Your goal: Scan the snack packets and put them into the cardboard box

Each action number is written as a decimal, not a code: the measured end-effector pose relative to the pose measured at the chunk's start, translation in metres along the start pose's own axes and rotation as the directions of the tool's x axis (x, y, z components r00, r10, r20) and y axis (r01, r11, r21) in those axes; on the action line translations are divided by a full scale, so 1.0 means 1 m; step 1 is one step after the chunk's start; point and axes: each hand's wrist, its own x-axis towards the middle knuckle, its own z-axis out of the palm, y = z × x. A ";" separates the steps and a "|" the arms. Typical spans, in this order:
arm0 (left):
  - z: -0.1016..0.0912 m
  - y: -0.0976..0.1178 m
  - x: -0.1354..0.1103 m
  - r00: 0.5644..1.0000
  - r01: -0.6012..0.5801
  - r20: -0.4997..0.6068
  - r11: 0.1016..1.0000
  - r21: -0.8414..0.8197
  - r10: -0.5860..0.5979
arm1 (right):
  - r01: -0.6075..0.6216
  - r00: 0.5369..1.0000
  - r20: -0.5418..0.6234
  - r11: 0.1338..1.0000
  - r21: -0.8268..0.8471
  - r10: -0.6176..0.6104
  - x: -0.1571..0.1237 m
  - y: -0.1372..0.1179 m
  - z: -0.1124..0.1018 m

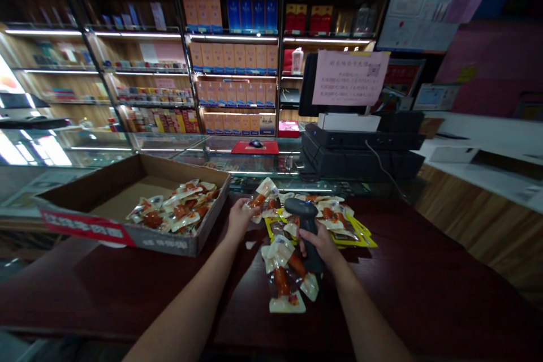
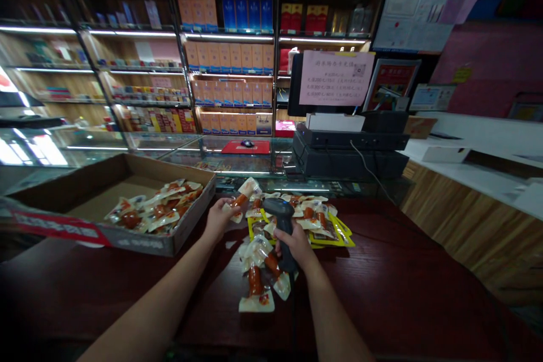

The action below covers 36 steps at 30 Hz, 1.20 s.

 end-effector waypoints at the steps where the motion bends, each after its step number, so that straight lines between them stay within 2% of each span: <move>1: -0.005 -0.003 -0.002 1.000 -0.011 0.003 1.000 -0.027 0.011 | 0.002 1.000 -0.005 0.999 -0.040 -0.002 0.000 0.001 0.000; 4: -0.012 -0.010 -0.004 0.999 -0.049 0.016 0.999 -0.012 0.049 | 0.015 1.000 -0.009 0.994 -0.107 -0.016 0.001 0.003 -0.002; 7: -0.012 -0.011 -0.002 0.998 -0.055 0.036 0.998 0.006 0.055 | 0.028 0.999 -0.014 0.993 -0.118 -0.030 0.001 0.005 -0.004; 17: -0.011 -0.006 -0.004 0.998 -0.059 0.031 0.998 -0.022 0.059 | 0.004 0.999 -0.046 0.985 -0.172 -0.012 0.002 0.008 -0.006; 29: -0.011 -0.014 -0.001 0.997 -0.070 0.013 0.997 -0.032 0.070 | 0.006 0.999 -0.042 0.987 -0.164 -0.013 0.003 0.010 -0.006; 36: -0.011 -0.018 0.000 0.998 -0.063 -0.024 0.997 -0.044 0.062 | -0.027 0.998 -0.051 0.998 -0.057 0.024 0.002 0.004 0.003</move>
